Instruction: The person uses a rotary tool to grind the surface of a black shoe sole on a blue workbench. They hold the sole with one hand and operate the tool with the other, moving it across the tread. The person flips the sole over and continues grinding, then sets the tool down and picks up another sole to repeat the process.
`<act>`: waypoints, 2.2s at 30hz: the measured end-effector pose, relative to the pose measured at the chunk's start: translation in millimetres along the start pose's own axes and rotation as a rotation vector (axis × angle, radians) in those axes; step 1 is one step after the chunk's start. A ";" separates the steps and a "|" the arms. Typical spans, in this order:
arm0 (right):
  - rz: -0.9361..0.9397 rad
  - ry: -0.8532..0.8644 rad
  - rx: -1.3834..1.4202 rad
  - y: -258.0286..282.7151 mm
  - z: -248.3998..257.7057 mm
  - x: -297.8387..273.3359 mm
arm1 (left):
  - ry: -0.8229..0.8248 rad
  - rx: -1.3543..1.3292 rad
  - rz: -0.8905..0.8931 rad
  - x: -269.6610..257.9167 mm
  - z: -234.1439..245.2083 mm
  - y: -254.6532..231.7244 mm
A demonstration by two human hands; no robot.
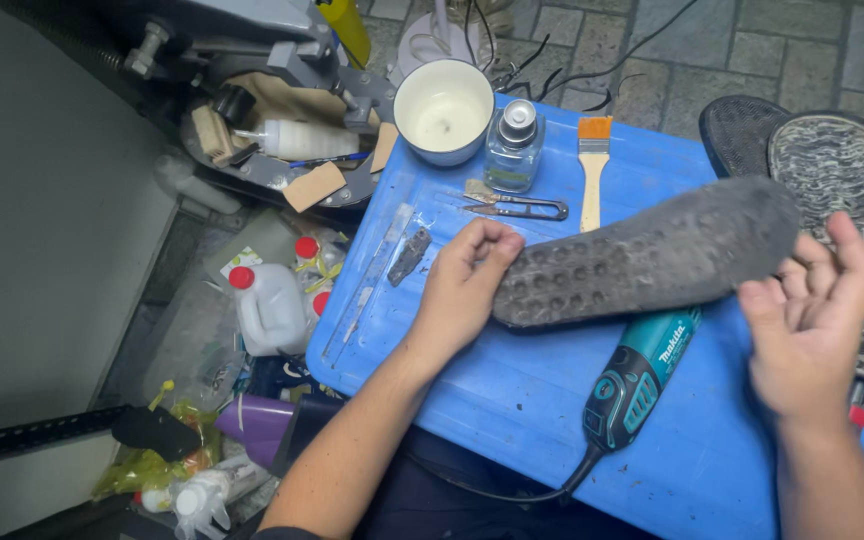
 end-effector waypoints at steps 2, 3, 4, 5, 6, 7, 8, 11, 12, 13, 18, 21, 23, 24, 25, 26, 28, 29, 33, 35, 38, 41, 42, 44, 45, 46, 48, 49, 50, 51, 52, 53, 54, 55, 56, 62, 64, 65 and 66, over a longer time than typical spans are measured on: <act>0.057 0.043 -0.252 -1.7 -8.5 -5.2 | -0.022 -0.024 0.027 -9.6 12.4 5.5; 0.066 0.060 -0.375 -4.6 -12.8 -7.9 | -0.018 -0.033 0.010 -13.2 16.5 6.7; 0.078 0.077 -0.499 -5.8 -15.5 -9.9 | -0.013 -0.044 -0.009 -16.4 19.9 6.8; 0.059 0.099 -0.558 -7.7 -17.6 -11.6 | 0.003 -0.013 0.062 -21.0 22.8 10.2; 0.042 0.119 -0.618 -9.6 -20.2 -13.3 | 0.022 0.017 0.130 -25.8 25.0 12.7; 0.024 0.140 -0.678 -11.5 -23.0 -14.8 | 0.041 0.047 0.199 -30.6 27.1 14.5; 0.002 0.139 -0.683 -12.9 -24.6 -15.7 | 0.004 0.269 0.007 -33.9 30.5 2.7; -0.049 0.122 -0.688 -15.1 -24.1 -17.1 | -0.067 0.725 -0.380 -53.5 23.3 -24.0; -0.054 0.105 -0.679 -14.6 -21.2 -16.9 | -0.065 0.752 -0.378 -56.9 19.5 -25.9; -0.057 0.088 -0.670 -13.1 -15.3 -14.7 | -0.064 0.779 -0.375 -57.6 15.6 -27.2; 0.096 -0.143 -1.099 17.5 32.4 0.7 | 0.049 0.845 -0.345 -48.8 -1.6 -27.0; 0.008 -0.227 -1.235 21.0 51.0 9.0 | 0.068 0.840 -0.278 -47.3 -1.4 -26.3; -0.070 -0.256 -1.252 16.4 60.5 8.4 | 0.086 0.841 -0.235 -50.3 2.0 -26.2; -0.105 -0.256 -1.237 12.0 64.1 10.1 | 0.093 0.857 -0.213 -52.2 5.4 -26.6; -0.139 -0.257 -1.222 7.1 68.0 11.0 | 0.100 0.872 -0.191 -54.0 8.9 -26.9; -0.124 -0.249 -1.217 3.9 70.9 9.9 | 0.084 0.885 -0.214 -57.1 12.6 -29.8; -0.092 -0.234 -1.207 -1.6 78.9 7.2 | 0.049 0.910 -0.263 -63.4 18.5 -36.2; -0.050 -0.252 -1.203 -1.9 84.6 7.5 | 0.019 0.903 -0.242 -66.5 21.0 -38.0; 0.101 -0.348 -1.211 11.0 117.1 3.1 | 0.002 0.755 -0.129 -73.2 12.8 -42.9; 0.172 -0.363 -1.158 16.9 119.7 5.3 | 0.046 0.675 -0.209 -74.2 2.4 -52.1; 0.242 -0.334 -1.041 16.7 103.8 11.1 | 0.136 0.625 -0.430 -71.8 -16.7 -69.1; 0.170 -0.250 -1.007 -0.5 87.5 15.6 | 0.213 0.632 -0.423 -64.6 -33.6 -69.4; 0.128 -0.218 -0.994 -5.8 88.8 15.9 | 0.240 0.642 -0.445 -63.5 -38.2 -69.4; 0.107 -0.318 -1.091 -0.3 114.9 13.4 | 0.279 0.674 -0.481 -61.9 -44.9 -66.8; 0.095 -0.368 -1.138 4.4 130.5 10.1 | 0.291 0.696 -0.495 -61.2 -46.8 -64.6; 0.074 -0.360 -1.189 6.7 142.2 9.9 | 0.294 0.721 -0.509 -60.3 -47.6 -62.4; 0.030 -0.340 -1.285 9.4 160.2 9.6 | 0.318 0.728 -0.487 -58.0 -47.0 -55.5; -0.096 -0.339 -1.236 5.4 169.1 10.9 | 0.330 0.733 -0.475 -57.4 -46.0 -51.7; -0.223 -0.333 -1.183 1.4 175.5 11.6 | 0.326 0.715 -0.473 -57.7 -44.0 -49.3; -0.349 -0.326 -1.128 -2.3 178.6 10.4 | 0.322 0.698 -0.471 -57.5 -41.9 -47.1; -0.308 -0.338 -1.146 2.6 176.2 10.6 | 0.315 0.681 -0.473 -56.5 -40.0 -45.5; -0.267 -0.350 -1.164 9.6 172.9 9.5 | 0.294 0.677 -0.470 -55.5 -37.6 -44.5; -0.223 -0.361 -1.180 18.3 168.7 9.3 | 0.270 0.674 -0.468 -54.4 -35.1 -44.3; -0.114 -0.399 -1.214 31.1 162.5 7.9 | 0.246 0.670 -0.466 -53.5 -31.9 -44.6; -0.002 -0.433 -1.244 43.5 154.1 6.1 | 0.252 0.633 -0.415 -52.6 -28.6 -42.7; -0.084 -0.047 0.249 39.9 70.9 16.9 | 0.097 0.432 -0.241 -48.8 -21.4 -44.7; -0.383 0.049 0.493 21.3 31.2 6.6 | 0.057 0.264 -0.242 -43.0 -29.8 -46.9; -0.455 0.135 0.516 16.8 13.5 0.7 | 0.095 0.192 -0.235 -38.6 -38.3 -47.0; -0.532 0.221 0.540 13.1 -0.1 -6.6 | 0.133 0.122 -0.224 -34.7 -46.7 -47.9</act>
Point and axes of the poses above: each hand's wrist, its own x-axis towards the middle knuckle, its own z-axis out of the back of the hand, y = z × x, the point moved 5 cm from there along x, towards the middle knuckle, and after that the axes turned 4 degrees about -z, right-handed, at the moved point
